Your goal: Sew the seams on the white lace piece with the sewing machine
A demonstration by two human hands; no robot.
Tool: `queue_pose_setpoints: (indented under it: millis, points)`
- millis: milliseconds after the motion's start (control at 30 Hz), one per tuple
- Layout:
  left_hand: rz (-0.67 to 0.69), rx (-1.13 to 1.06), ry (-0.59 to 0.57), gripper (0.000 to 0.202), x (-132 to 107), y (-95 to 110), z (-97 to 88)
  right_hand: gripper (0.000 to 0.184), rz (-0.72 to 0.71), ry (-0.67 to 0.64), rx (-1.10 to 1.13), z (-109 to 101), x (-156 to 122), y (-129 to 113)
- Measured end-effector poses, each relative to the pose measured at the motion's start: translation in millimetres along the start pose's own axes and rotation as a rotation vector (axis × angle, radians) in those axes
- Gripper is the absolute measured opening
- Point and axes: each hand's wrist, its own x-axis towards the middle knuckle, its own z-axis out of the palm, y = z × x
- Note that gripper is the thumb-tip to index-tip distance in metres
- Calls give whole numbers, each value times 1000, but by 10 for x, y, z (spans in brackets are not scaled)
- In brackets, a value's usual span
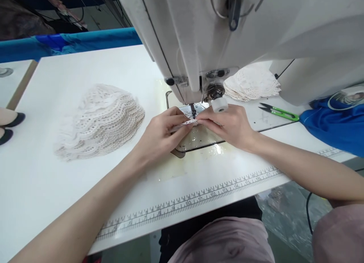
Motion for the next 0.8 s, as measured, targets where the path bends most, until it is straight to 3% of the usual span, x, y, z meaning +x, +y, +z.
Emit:
queue_pose_setpoints:
  millis: [133,233,367,467,567,800]
  points:
    - [23,-43,-15,32,8,-32,-31,22,36,-56,37,-14,-15,-1]
    - [116,28,-26,29,-20,-63,-17,19,29,-105,63,-48,-30,-8]
    - [386,403,40,19,-133,-84,57,18,-100,-183,8,-112,-50,-41]
    - [544,760,121,16,-246,-31,108,19,-213,-153,-112,-145,-62,-80]
    - [541,901,132,25,-337,55,131,23,-269,-149,-185,-154,-69,-106]
    - [497,886,86,30,-362,113,124,25,-289,-162,-237,-162,-66,-117]
